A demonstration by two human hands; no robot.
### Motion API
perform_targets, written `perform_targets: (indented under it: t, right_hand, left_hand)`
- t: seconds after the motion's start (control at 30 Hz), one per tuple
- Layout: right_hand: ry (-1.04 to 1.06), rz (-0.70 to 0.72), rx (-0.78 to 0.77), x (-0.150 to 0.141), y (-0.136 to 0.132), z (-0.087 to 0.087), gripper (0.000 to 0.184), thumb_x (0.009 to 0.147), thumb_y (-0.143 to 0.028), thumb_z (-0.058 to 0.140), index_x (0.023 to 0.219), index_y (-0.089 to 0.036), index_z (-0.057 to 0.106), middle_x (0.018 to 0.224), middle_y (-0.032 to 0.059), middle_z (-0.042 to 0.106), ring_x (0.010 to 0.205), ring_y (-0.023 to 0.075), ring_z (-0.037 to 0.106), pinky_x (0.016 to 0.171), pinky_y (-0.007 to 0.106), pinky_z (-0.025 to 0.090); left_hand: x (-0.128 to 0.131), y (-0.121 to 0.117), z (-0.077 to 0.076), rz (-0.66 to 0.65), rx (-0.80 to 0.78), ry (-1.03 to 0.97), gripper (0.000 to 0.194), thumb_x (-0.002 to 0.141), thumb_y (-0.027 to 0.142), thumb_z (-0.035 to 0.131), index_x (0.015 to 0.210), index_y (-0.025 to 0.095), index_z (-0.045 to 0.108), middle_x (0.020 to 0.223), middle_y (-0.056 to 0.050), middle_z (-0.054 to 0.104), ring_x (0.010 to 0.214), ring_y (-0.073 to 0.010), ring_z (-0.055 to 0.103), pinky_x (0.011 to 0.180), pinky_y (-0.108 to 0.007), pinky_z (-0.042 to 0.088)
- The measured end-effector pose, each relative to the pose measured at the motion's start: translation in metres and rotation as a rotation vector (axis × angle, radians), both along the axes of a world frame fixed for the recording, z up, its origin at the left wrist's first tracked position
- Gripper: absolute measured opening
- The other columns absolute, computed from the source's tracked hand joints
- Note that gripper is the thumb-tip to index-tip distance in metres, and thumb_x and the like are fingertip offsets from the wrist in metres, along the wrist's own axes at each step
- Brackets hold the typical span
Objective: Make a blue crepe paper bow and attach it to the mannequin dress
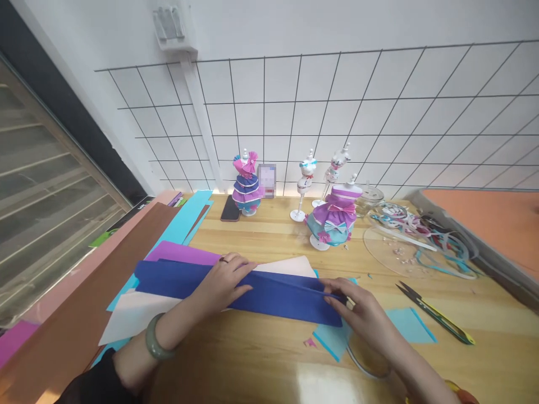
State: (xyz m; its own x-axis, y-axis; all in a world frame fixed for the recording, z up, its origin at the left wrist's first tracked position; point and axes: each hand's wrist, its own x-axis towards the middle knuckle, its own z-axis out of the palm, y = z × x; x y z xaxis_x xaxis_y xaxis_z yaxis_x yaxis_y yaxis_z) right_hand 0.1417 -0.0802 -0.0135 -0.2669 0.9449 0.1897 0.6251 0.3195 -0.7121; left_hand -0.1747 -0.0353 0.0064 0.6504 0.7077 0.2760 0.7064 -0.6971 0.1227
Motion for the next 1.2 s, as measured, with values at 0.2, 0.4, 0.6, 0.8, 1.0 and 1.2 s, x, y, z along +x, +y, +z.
perform_targets:
  t: [0.2,0.4,0.6,0.8,1.0,1.2]
  right_hand:
    - [-0.086,0.129,0.112,0.005,-0.033,-0.004,0.023,0.087,-0.023,0.041,0.089,-0.025,0.065,0.092,0.0069,0.065,0.082,0.0173,0.062,0.068,0.029,0.052]
    - [-0.238,0.132,0.178,0.004,-0.052,-0.011,0.02,0.087,-0.022,0.045,0.09,-0.025,0.065,0.098,0.0066,0.066,0.09,0.0191,0.062,0.076,0.032,0.051]
    - [-0.356,0.244,0.134,-0.002,-0.073,-0.007,0.016,0.084,-0.019,0.049,0.091,-0.023,0.063,0.092,0.0055,0.068,0.084,0.0181,0.063,0.073,0.03,0.052]
    - [-0.419,0.178,0.129,-0.004,-0.098,-0.018,0.02,0.085,-0.026,0.05,0.099,-0.02,0.063,0.09,0.0083,0.067,0.084,0.0205,0.062,0.075,0.034,0.051]
    - [-0.454,0.152,0.217,-0.002,-0.112,-0.032,0.02,0.085,-0.026,0.051,0.099,-0.02,0.063,0.085,0.0069,0.064,0.082,0.0199,0.059,0.073,0.035,0.047]
    - [-0.474,0.082,0.342,-0.023,-0.118,-0.032,0.026,0.081,-0.034,0.058,0.101,-0.019,0.062,0.091,0.0079,0.062,0.085,0.0227,0.053,0.074,0.038,0.041]
  left_hand:
    - [-0.002,-0.005,-0.007,-0.066,-0.07,0.157,0.015,0.085,0.017,0.045,0.08,0.018,0.059,0.077,-0.004,0.057,0.078,-0.0174,0.05,0.072,-0.032,0.038]
    - [-0.008,-0.035,-0.003,-0.028,-0.226,0.259,0.023,0.077,0.017,0.055,0.099,0.021,0.056,0.087,-0.004,0.059,0.083,-0.0196,0.052,0.072,-0.032,0.037]
    - [-0.01,-0.068,-0.003,-0.048,-0.414,0.203,0.024,0.074,0.038,0.063,0.092,0.023,0.059,0.081,-0.001,0.061,0.082,-0.0189,0.054,0.075,-0.031,0.034]
    - [-0.009,-0.088,-0.012,-0.032,-0.504,0.106,0.025,0.071,0.041,0.065,0.087,0.023,0.059,0.079,0.002,0.062,0.08,-0.0164,0.052,0.071,-0.028,0.031]
    - [-0.007,-0.104,-0.02,0.004,-0.552,0.073,0.005,0.076,0.024,0.061,0.072,0.021,0.059,0.076,0.002,0.06,0.083,-0.0144,0.05,0.076,-0.028,0.03]
    - [-0.008,-0.109,-0.027,0.007,-0.508,-0.014,0.005,0.078,0.019,0.057,0.073,0.02,0.058,0.08,0.002,0.058,0.083,-0.0134,0.048,0.076,-0.027,0.03]
